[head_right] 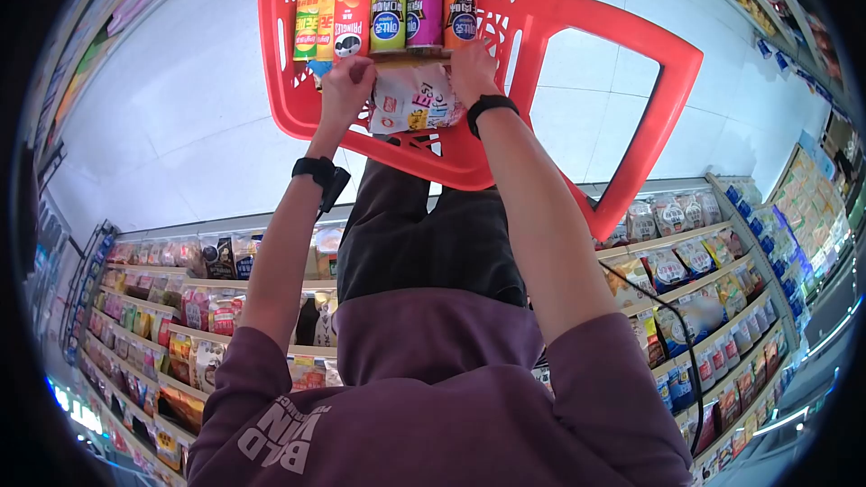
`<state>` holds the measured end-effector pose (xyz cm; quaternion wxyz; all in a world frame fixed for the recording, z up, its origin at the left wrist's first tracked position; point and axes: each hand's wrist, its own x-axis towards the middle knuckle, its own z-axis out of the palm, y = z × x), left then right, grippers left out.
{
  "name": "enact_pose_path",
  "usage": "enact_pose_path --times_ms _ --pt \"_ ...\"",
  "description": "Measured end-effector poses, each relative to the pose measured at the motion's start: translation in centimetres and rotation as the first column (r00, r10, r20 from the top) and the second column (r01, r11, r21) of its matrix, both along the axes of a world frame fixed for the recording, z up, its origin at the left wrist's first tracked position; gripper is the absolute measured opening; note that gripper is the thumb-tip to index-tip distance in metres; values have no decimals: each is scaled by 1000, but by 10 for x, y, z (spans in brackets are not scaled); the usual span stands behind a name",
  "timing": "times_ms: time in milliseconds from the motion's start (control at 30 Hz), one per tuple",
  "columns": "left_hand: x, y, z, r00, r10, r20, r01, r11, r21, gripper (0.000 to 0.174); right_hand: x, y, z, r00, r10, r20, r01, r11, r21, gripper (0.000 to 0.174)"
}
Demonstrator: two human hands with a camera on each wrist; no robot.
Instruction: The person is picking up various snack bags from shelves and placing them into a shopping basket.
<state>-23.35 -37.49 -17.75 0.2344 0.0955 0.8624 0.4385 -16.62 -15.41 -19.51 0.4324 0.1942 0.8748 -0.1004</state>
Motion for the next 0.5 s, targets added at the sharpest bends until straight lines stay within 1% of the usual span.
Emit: enact_pose_path --times_ms 33,67,100,133,167,233,300,333,400,500 --pt "-1 -2 -3 1000 8 27 -9 999 37 16 -5 2 4 998 3 56 -1 999 -34 30" --pt "-2 -4 -6 998 18 54 -22 997 74 17 -2 3 0 1000 -27 -12 27 999 -42 28" --pt "-4 -4 -1 996 27 81 -36 993 111 18 -3 4 -1 1000 -17 4 17 998 -59 28" --pt "-6 -5 5 977 -11 214 -10 995 95 23 -5 5 -3 1000 -7 20 8 997 -76 27" --pt "-8 -4 10 978 -44 202 26 996 89 23 -7 5 -4 999 4 35 -1 996 -94 27" --pt "-9 -5 15 978 -109 177 97 992 79 22 -10 4 -1 996 83 41 -79 992 -103 26" --pt "-11 -9 19 964 -174 199 170 985 35 24 -11 8 1 990 135 52 -128 985 -119 26" --pt "-12 -11 21 956 -204 211 206 978 13 24 -12 10 1 988 140 58 -131 983 -128 26" --pt "-12 -14 22 959 -242 147 238 970 39 26 -13 13 -2 986 149 70 -137 979 -148 27" --pt "-13 -12 18 960 -267 80 260 961 97 24 -16 12 -4 990 58 125 -49 996 -79 25"
